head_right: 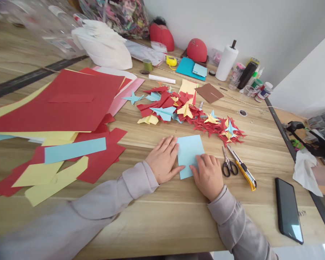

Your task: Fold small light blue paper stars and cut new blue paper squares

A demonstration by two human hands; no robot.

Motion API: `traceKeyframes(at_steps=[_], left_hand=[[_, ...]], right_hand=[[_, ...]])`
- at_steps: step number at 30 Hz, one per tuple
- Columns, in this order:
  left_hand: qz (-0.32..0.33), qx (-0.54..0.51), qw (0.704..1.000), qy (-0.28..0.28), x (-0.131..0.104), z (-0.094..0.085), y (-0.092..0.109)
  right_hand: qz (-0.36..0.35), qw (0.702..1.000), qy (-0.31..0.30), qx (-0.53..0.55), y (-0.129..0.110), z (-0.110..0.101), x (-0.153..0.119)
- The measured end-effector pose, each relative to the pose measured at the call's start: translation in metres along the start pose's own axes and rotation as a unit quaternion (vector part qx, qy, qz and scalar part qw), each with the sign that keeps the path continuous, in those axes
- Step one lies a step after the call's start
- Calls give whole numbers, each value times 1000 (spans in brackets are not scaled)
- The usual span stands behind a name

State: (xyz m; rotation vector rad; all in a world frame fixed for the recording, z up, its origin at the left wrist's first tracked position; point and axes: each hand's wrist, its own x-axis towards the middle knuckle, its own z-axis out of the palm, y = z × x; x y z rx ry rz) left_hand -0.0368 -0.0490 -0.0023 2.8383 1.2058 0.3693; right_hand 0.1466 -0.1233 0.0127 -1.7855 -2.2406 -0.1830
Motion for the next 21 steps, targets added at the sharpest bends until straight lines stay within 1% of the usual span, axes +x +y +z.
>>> traceKeyframes(at_steps=[2,4,7,10,15,18,21], left_hand=[[11,-7,1000,10,0,2,-4],[30,-11,999,11,0,4,-10],[56,-11,998,1,0,5,-18],[69,-12,998,-3,0,3,-22],[72,-5,997,-6,1,-1,-21],[77,4,997,-4,-2,-3,-17],[76,21,997,2,-6,-4,-9]], right_hand=[[-3,1000,18,13,5,1,3],[-16,999,20,22,11,2,9],[-52,998,-11,20,18,5,22],[-75,996,-47,12,19,10,34],[-98,990,-98,-7,15,17,39],[-90,990,-107,-15,14,18,38],[-88,990,-108,-20,14,18,37]])
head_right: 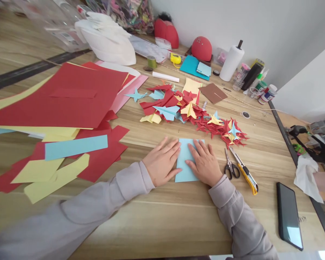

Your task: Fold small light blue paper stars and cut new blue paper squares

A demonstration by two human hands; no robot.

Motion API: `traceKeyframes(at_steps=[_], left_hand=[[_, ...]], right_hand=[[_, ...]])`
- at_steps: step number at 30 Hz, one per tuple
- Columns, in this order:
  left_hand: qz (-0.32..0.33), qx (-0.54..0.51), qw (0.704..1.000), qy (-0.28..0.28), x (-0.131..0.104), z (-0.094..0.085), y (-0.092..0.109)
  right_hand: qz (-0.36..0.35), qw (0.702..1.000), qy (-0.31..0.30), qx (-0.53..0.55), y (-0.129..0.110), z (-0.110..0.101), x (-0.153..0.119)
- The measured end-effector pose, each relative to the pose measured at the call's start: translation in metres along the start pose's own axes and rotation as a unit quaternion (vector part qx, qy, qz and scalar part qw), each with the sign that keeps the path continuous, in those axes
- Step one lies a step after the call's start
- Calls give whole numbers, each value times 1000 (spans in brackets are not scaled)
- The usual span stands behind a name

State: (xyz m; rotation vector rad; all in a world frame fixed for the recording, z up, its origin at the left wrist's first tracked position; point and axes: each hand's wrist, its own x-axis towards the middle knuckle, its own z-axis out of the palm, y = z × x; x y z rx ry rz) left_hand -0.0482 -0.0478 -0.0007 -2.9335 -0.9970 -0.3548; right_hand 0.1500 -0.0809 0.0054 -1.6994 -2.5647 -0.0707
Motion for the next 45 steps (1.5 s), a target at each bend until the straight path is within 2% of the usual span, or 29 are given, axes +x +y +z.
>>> traceKeyframes(at_steps=[2,8,14,19,28,31,34,39,42,45], left_hand=[[-1,20,1000,1,-3,0,8],[52,62,996,35,-12,-2,32],[122,110,980,110,-23,-5,56],[111,139,974,137,-34,-1,75],[111,138,968,177,-44,6,93],[97,130,970,182,-45,8,98],[61,117,969,210,-45,9,100],[-8,84,966,246,-44,8,102],[-26,61,961,268,-42,6,102],[-19,41,964,263,-39,2,98]], right_hand=[[3,1000,-3,-2,0,-1,0],[11,1000,-22,5,0,-2,1],[17,999,-31,9,0,-4,2],[19,999,-31,15,0,-4,2],[30,999,-23,3,-3,-6,3],[45,999,7,-25,-13,-11,1],[51,997,38,-37,-30,-17,-4],[15,999,31,-19,-57,-19,-10],[26,998,46,-36,-63,-15,-8],[41,997,51,-46,-64,-13,-4]])
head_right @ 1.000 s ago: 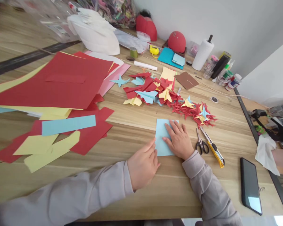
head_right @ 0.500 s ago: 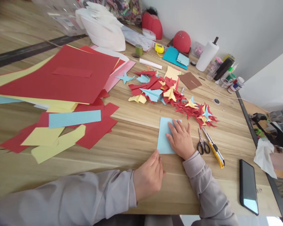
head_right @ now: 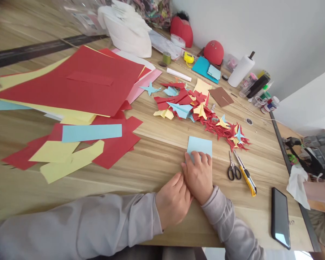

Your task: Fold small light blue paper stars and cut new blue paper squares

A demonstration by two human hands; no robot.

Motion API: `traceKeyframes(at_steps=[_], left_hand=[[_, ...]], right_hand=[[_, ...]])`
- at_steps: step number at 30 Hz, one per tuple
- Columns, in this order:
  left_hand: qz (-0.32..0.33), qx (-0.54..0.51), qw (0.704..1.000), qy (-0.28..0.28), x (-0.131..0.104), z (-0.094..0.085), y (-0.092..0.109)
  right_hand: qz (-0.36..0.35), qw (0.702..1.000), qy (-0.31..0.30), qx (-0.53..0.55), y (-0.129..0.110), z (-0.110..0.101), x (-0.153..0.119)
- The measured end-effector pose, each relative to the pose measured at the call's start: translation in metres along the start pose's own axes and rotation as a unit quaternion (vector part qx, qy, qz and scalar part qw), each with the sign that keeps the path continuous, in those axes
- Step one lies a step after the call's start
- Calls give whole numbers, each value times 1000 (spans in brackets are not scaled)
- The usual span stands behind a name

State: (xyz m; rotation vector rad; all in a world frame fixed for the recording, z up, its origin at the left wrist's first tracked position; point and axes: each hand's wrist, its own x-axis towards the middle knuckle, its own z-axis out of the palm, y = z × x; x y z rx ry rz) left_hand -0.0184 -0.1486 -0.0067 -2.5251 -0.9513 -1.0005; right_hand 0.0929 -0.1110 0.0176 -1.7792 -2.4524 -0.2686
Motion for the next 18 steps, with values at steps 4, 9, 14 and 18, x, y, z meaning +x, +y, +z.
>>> traceKeyframes(at_steps=[4,9,14,18], left_hand=[[0,-50,997,-50,6,-3,-9],[-2,-91,991,-98,9,-3,-14],[-2,-92,990,-109,8,-2,-13],[6,-90,988,-123,8,-3,-13]], right_hand=[[18,1000,3,-15,-1,2,7],[35,999,9,-21,-2,4,19],[47,998,21,-22,0,7,32],[51,998,29,-24,3,11,40]])
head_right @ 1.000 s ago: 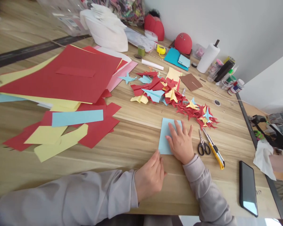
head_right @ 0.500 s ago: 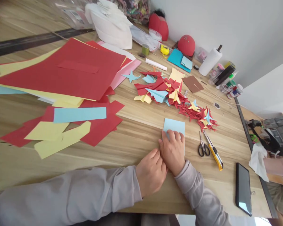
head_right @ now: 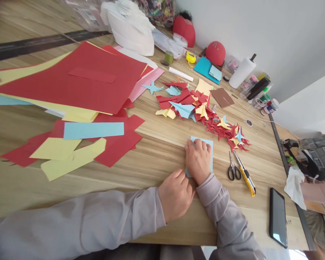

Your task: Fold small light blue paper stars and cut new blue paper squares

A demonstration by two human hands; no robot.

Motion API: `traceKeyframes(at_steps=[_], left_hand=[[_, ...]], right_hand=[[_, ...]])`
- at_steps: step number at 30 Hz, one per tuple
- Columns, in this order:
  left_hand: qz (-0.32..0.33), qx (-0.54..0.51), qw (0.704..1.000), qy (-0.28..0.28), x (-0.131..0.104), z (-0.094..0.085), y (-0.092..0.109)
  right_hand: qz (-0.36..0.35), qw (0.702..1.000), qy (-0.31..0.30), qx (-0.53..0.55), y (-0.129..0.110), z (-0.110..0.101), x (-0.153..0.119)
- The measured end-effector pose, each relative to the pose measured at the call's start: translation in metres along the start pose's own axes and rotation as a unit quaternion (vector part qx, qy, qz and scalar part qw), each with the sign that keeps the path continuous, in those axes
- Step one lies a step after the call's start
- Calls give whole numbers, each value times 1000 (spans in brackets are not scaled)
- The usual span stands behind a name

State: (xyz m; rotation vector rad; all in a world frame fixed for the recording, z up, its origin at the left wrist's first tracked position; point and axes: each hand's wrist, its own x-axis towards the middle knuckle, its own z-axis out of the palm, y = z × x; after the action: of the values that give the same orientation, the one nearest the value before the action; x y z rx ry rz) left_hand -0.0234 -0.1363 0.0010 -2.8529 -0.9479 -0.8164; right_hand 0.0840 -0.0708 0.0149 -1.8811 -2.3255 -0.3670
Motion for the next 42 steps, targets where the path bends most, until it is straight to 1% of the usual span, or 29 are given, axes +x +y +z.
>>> traceKeyframes(at_steps=[2,9,11,14,16,18,21,22,24,26,28,33,38,42], left_hand=[[3,2,1000,-3,0,-1,0],[-1,15,1000,27,0,1,1],[2,20,998,57,0,4,-1],[6,15,992,126,4,5,-11],[15,-15,990,137,9,3,-24],[-2,-31,992,125,18,0,-43],[-81,-17,990,113,33,3,-76],[-90,-21,990,104,37,6,-86],[-71,-36,995,57,45,13,-102],[-63,-39,997,0,50,19,-112],[-63,-29,997,-28,54,21,-115],[-55,27,997,-53,58,16,-113],[-31,65,997,-41,60,18,-112],[-41,83,995,-32,62,25,-115]], right_hand=[[1,1000,4,1,1,2,3],[14,1000,6,12,6,6,16],[18,999,5,37,10,7,16],[13,996,9,89,17,8,11],[7,994,14,108,18,8,6],[-9,994,12,104,17,7,1],[-23,997,3,77,13,6,-2],[-23,997,2,70,12,6,-2],[-23,998,2,63,10,7,-1],[-26,998,4,60,11,7,0],[-30,998,7,54,12,8,1],[-45,998,18,46,11,9,-3],[-62,996,12,60,5,3,-20],[-74,994,2,84,0,-4,-39]])
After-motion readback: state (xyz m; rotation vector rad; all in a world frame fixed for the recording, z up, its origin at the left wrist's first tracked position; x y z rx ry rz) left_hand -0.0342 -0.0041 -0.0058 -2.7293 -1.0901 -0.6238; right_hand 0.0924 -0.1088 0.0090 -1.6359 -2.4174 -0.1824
